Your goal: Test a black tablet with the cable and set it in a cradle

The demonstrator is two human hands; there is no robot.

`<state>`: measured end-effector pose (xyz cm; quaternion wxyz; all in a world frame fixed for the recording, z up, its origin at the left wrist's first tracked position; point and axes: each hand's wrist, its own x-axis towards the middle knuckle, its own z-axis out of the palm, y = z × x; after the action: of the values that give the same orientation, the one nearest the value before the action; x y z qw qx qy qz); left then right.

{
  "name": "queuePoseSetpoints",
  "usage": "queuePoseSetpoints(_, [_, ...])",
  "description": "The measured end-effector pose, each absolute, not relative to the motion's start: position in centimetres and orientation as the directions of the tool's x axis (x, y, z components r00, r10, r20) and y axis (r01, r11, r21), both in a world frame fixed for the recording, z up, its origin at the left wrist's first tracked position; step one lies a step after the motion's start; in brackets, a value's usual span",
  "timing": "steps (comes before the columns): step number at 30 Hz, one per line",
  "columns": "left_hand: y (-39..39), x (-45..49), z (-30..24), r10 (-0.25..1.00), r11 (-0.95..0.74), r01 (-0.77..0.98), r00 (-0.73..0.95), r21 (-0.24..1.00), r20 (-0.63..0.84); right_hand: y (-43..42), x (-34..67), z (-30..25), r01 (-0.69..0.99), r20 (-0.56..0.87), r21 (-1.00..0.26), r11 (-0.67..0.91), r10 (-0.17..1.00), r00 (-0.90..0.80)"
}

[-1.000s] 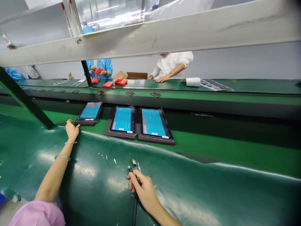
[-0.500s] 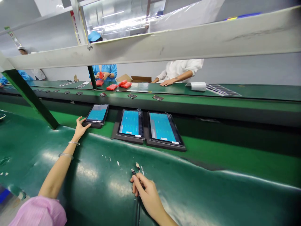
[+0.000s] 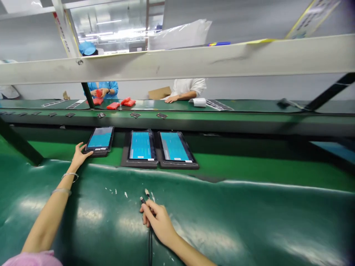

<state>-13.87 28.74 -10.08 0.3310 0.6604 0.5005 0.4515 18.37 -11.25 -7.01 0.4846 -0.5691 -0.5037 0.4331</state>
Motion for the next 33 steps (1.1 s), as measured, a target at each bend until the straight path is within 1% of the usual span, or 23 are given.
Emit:
queuePoseSetpoints(6, [29.0,-12.6,-9.6,0.966,-0.256,0.326,0.131,0.91,0.225,-11.5,18.5,-7.0,0.173,-0.003,-0.985,-0.026,0.991,0.13])
queuePoseSetpoints(14, [28.8,-12.5,-10.2,0.952,-0.303,0.433,0.101,0.849,0.288,-11.7,18.6,-6.9,0.171,-0.01,-0.985,-0.033,0.991,0.136])
queuePoseSetpoints(19, [29.1,-12.7,-10.5,0.942,-0.332,0.468,0.124,0.819,0.312,-11.7,18.5,-7.0,0.155,-0.019,-0.987,-0.039,0.991,0.131])
queuePoseSetpoints(23, [29.0,-12.5,-10.4,0.92,-0.388,0.487,0.147,0.783,0.364,-11.7,18.5,-6.8,0.151,-0.021,-0.988,-0.04,0.992,0.127])
queuePoseSetpoints(26, [28.5,-12.1,-10.3,0.889,-0.453,0.505,0.196,0.735,0.413,-11.6,18.5,-6.7,0.152,-0.021,-0.987,-0.04,0.992,0.126])
queuePoseSetpoints(30, [27.5,-11.5,-9.9,0.829,-0.559,0.515,0.358,0.65,0.429,-11.5,18.5,-6.7,0.155,-0.02,-0.987,-0.04,0.992,0.126])
queuePoseSetpoints(33, [27.1,-11.4,-9.8,0.812,-0.584,0.52,0.379,0.624,0.444,-11.5,18.5,-6.8,0.153,-0.023,-0.987,-0.042,0.992,0.126])
